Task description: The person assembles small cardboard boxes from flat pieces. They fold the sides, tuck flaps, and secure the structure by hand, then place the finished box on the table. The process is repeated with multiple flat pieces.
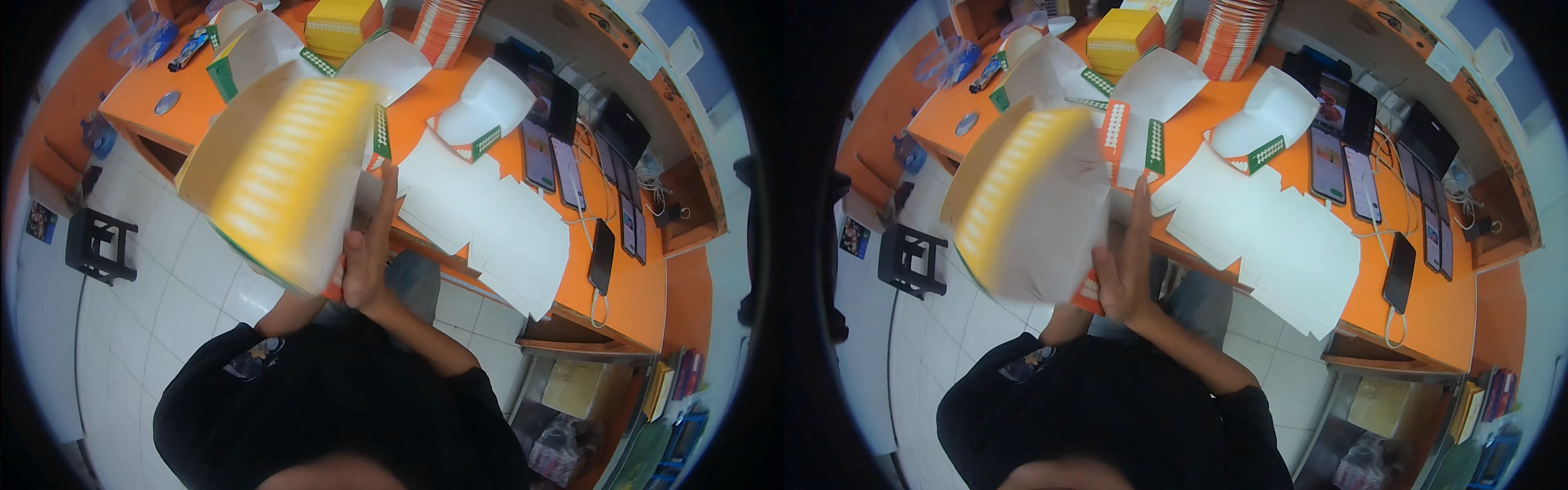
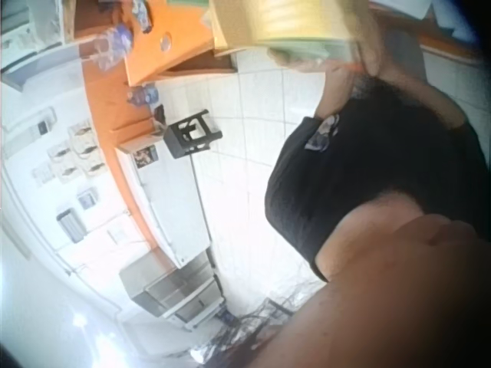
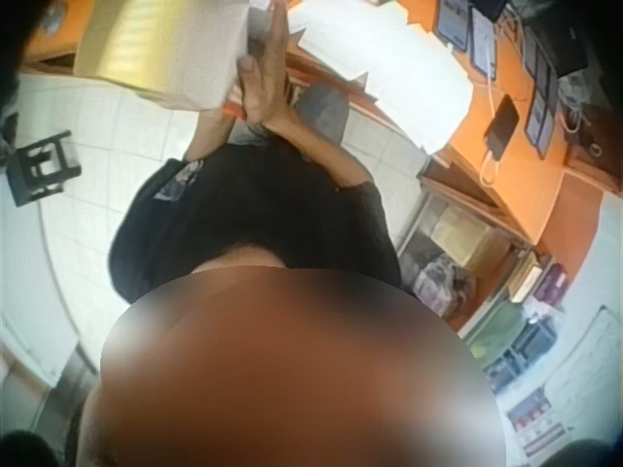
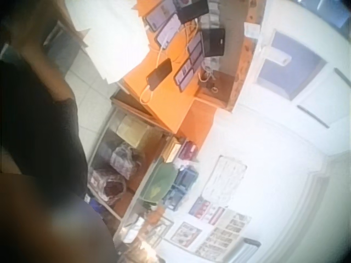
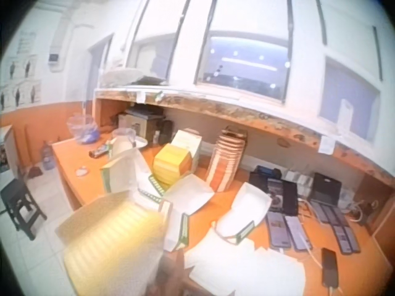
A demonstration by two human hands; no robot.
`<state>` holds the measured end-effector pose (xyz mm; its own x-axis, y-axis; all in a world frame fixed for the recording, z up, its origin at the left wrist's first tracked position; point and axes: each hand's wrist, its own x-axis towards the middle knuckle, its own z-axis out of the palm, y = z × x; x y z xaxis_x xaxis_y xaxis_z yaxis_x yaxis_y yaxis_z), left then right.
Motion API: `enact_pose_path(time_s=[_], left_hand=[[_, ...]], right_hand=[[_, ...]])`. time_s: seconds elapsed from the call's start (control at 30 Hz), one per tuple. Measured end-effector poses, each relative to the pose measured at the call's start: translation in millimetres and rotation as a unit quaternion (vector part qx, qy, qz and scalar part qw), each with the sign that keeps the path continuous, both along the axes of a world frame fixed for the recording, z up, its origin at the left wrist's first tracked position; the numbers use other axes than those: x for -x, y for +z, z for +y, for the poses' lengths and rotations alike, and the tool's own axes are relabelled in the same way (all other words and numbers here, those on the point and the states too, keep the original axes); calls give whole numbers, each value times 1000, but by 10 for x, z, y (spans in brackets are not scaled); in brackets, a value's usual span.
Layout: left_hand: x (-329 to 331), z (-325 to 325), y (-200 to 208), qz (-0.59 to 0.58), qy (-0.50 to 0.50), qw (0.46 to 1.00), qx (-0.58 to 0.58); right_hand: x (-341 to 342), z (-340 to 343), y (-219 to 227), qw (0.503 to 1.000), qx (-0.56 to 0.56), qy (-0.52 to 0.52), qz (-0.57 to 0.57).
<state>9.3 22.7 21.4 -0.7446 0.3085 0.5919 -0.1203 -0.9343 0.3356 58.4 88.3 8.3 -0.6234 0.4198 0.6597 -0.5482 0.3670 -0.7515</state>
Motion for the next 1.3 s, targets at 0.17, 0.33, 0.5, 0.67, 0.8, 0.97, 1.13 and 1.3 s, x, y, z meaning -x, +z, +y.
enact_pose_path(time_s=[0.17, 0.33, 0.5, 0.67, 0.8, 0.97, 1.13, 1.3], left_hand=[[21, -190, -85, 65, -43, 988, 134], [-27, -192, -150, 60, -66, 981, 172], [-84, -131, -145, 28, -77, 983, 167], [-114, -184, -111, -8, -85, 983, 164], [-93, -159, -76, -47, -88, 984, 151], [-63, -71, -111, -71, -64, 989, 113], [-21, -5, -196, -3, -20, 995, 94], [58, -42, -114, -21, -85, 989, 123]], right_hand=[[-351, -16, -277, 957, -254, 58, -125], [-307, 68, -129, 978, -131, 133, -92], [-338, 199, 122, 973, -95, 178, -109], [-350, 169, 260, 973, -119, 173, -97], [-381, 147, 433, 967, 37, 169, -187], [-387, 254, 561, 982, -73, 96, -148], [-448, 303, 590, 977, -35, 93, -187], [-535, 472, 700, 979, -115, 52, -159]])
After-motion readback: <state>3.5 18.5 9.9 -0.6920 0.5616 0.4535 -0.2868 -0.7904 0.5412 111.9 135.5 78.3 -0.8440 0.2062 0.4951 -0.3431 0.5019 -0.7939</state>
